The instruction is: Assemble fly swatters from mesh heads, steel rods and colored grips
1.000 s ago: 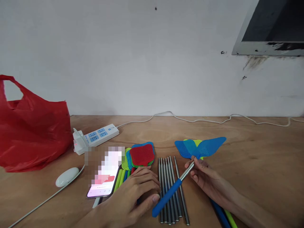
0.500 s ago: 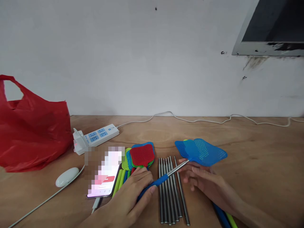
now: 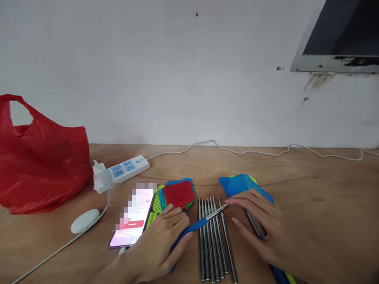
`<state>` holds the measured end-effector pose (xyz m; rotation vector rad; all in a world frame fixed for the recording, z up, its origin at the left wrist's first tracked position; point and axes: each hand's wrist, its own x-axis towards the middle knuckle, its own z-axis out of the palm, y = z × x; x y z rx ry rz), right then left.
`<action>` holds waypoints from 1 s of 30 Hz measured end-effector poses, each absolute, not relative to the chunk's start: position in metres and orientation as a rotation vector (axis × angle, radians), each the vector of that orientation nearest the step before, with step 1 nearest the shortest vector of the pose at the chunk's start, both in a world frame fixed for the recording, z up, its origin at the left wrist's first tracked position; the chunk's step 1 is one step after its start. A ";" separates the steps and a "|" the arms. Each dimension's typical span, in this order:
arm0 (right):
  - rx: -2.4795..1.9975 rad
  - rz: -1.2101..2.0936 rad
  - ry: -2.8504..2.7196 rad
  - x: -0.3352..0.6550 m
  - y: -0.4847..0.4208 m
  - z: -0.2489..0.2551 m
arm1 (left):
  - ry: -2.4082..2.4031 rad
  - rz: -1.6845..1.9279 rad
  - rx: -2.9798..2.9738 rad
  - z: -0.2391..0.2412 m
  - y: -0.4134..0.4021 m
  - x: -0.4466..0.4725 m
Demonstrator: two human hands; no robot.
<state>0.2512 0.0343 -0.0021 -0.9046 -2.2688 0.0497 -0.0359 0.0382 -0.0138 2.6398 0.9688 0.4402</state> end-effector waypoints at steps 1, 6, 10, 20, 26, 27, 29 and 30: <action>-0.930 -0.028 -2.344 0.253 0.038 0.000 | 0.962 0.433 2.644 -0.014 0.038 -0.036; -0.930 -0.268 -2.598 0.266 0.059 -0.002 | 0.900 0.388 2.674 -0.012 0.037 -0.035; -0.868 -0.320 -2.724 0.267 0.064 -0.001 | 0.893 0.312 2.674 -0.009 0.038 -0.035; -0.753 -0.449 -2.803 0.250 0.045 0.000 | 1.012 0.066 2.719 0.000 0.028 -0.019; -0.708 -0.519 -2.816 0.239 0.042 -0.015 | 1.023 -0.132 2.846 -0.004 0.027 -0.010; -0.719 -0.514 -2.813 0.238 0.041 -0.016 | 1.030 -0.145 2.875 -0.006 0.028 -0.010; -0.747 -0.507 -2.795 0.236 0.041 -0.019 | 1.036 -0.156 2.912 -0.011 0.029 -0.010; -0.759 -0.503 -2.785 0.236 0.040 -0.019 | 1.038 -0.162 2.919 -0.014 0.029 -0.011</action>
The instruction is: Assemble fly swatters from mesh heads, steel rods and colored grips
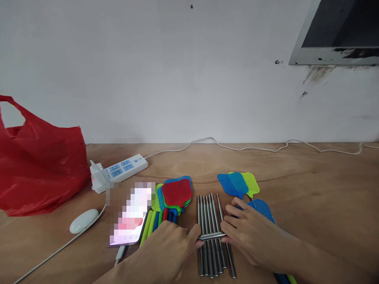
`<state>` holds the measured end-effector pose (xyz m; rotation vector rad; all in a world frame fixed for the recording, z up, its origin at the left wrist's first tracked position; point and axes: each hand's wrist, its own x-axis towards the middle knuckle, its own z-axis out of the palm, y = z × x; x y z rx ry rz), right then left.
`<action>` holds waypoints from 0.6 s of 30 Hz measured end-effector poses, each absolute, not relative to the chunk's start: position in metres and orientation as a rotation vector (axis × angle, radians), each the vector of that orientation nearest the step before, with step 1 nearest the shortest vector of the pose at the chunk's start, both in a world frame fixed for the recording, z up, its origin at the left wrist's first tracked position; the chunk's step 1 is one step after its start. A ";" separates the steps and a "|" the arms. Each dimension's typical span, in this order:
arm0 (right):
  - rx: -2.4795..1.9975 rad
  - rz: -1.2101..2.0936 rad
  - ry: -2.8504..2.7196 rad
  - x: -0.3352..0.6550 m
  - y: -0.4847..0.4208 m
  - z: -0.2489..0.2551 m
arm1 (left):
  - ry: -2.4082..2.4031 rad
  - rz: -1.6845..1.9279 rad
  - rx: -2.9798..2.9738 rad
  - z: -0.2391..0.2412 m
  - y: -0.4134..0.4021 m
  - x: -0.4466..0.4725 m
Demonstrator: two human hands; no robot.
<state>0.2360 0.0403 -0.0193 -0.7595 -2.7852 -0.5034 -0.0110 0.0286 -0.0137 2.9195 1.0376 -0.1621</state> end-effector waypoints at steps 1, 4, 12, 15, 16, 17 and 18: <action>-0.769 -0.499 -2.773 0.236 0.040 -0.020 | 1.041 -0.174 2.923 -0.016 0.028 -0.012; -0.778 -0.448 -2.754 0.234 0.040 -0.018 | 1.089 -0.240 2.903 -0.016 0.027 -0.012; -0.731 -0.271 -2.735 0.241 0.041 -0.006 | 1.124 -0.216 2.840 0.004 0.022 -0.016; -0.785 -0.169 -2.710 0.249 0.039 -0.006 | 1.129 -0.143 2.773 0.006 0.021 -0.023; -0.799 -0.145 -2.708 0.251 0.038 -0.006 | 1.124 -0.124 2.754 0.006 0.020 -0.025; -0.807 -0.127 -2.710 0.253 0.036 -0.007 | 1.114 -0.115 2.741 0.005 0.020 -0.027; -0.808 -0.114 -2.715 0.254 0.035 -0.007 | 1.104 -0.116 2.731 0.005 0.020 -0.028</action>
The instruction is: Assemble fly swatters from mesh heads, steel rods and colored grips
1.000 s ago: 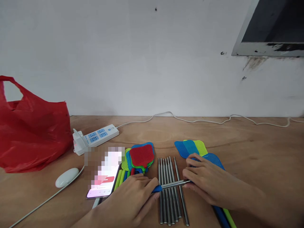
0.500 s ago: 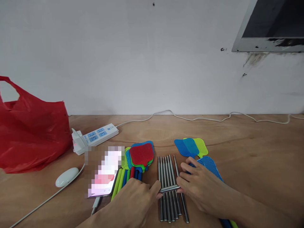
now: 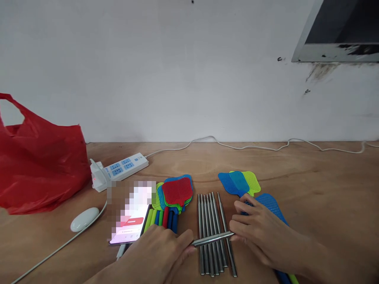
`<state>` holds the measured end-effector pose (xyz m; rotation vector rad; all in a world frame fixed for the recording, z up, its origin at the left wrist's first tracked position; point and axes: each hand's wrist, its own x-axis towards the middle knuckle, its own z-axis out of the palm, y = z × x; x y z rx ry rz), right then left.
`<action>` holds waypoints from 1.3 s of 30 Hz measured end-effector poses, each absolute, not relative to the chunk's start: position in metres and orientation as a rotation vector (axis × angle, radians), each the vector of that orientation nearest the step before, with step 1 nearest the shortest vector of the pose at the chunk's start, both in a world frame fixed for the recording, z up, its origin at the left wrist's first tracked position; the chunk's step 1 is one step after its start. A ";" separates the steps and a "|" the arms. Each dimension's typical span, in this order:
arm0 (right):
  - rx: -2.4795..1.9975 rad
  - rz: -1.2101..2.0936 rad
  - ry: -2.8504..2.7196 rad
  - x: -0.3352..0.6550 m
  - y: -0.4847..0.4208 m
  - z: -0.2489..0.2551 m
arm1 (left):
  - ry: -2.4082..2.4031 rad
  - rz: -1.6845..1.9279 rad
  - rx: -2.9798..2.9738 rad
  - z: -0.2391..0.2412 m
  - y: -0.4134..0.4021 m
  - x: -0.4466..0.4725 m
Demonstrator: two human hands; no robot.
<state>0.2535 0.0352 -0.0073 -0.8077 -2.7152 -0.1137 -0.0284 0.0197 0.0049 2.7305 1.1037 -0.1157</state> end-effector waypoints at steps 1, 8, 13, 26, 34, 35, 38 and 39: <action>-0.809 -0.104 -2.722 0.254 0.034 -0.007 | 1.105 -0.123 2.723 0.005 0.019 -0.029; -0.827 -0.046 -2.738 0.250 0.035 0.001 | 1.123 -0.163 2.708 0.006 0.019 -0.029; -0.867 -0.026 -2.706 0.263 0.040 -0.003 | 1.120 -0.089 2.719 0.008 0.022 -0.044; -0.918 -0.093 -2.643 0.286 0.038 -0.009 | 1.100 0.118 2.613 -0.007 0.022 -0.062; -1.097 0.006 -2.393 0.301 0.041 -0.009 | 1.123 0.231 2.659 -0.009 0.019 -0.080; -1.167 0.065 -2.299 0.305 0.046 -0.009 | 1.127 0.234 2.656 -0.008 0.020 -0.080; -1.383 0.390 -1.834 0.321 0.063 -0.011 | 1.171 0.251 2.625 -0.006 0.021 -0.080; -1.431 0.528 -1.669 0.326 0.067 -0.012 | 1.176 0.246 2.612 -0.006 0.021 -0.081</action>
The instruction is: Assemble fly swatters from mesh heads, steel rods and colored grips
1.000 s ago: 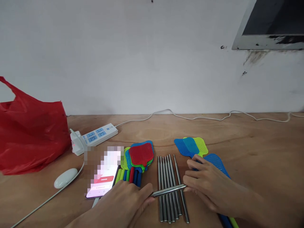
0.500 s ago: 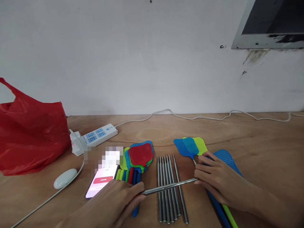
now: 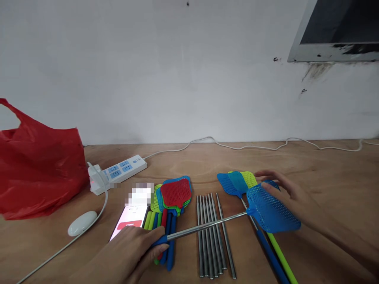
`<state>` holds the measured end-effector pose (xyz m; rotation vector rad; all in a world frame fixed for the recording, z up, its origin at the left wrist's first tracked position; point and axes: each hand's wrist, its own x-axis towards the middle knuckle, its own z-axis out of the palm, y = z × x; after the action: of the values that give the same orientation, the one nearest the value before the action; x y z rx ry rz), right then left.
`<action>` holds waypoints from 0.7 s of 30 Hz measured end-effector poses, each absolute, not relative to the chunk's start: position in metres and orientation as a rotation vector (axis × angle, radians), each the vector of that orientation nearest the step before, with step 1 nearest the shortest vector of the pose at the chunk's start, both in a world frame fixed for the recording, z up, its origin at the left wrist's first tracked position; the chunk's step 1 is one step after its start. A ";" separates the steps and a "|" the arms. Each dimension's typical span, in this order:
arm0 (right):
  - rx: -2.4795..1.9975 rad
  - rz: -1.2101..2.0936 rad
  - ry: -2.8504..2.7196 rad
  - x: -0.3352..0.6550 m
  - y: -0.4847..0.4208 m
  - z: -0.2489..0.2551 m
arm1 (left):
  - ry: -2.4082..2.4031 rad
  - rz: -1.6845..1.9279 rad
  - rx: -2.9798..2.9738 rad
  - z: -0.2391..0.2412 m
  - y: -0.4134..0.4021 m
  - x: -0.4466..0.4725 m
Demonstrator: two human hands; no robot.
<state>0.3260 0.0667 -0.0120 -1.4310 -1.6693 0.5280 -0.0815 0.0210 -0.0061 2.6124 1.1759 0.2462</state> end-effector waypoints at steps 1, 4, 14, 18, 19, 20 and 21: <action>-1.456 0.704 -1.536 0.330 0.069 -0.013 | 1.168 0.242 2.607 -0.007 0.021 -0.083; -1.552 1.269 -1.216 0.333 0.067 -0.017 | 1.194 0.244 2.625 -0.015 0.022 -0.089; -1.416 1.419 -0.961 0.264 0.040 -0.016 | 1.177 0.153 2.704 -0.014 0.034 -0.068; -1.440 1.372 -0.951 0.257 0.039 -0.012 | 1.167 0.142 2.783 -0.019 0.040 -0.066; -1.433 1.381 -0.960 0.257 0.038 -0.012 | 1.162 0.133 2.785 -0.021 0.040 -0.066; -1.424 1.391 -0.967 0.258 0.038 -0.013 | 1.157 0.124 2.784 -0.021 0.040 -0.066; -1.418 1.404 -0.968 0.258 0.037 -0.013 | 1.155 0.109 2.781 -0.022 0.039 -0.065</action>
<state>0.2579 0.0371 -0.0131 -1.4179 -0.9685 1.4041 -0.0648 0.0391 -0.0216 2.7813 1.1554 0.1092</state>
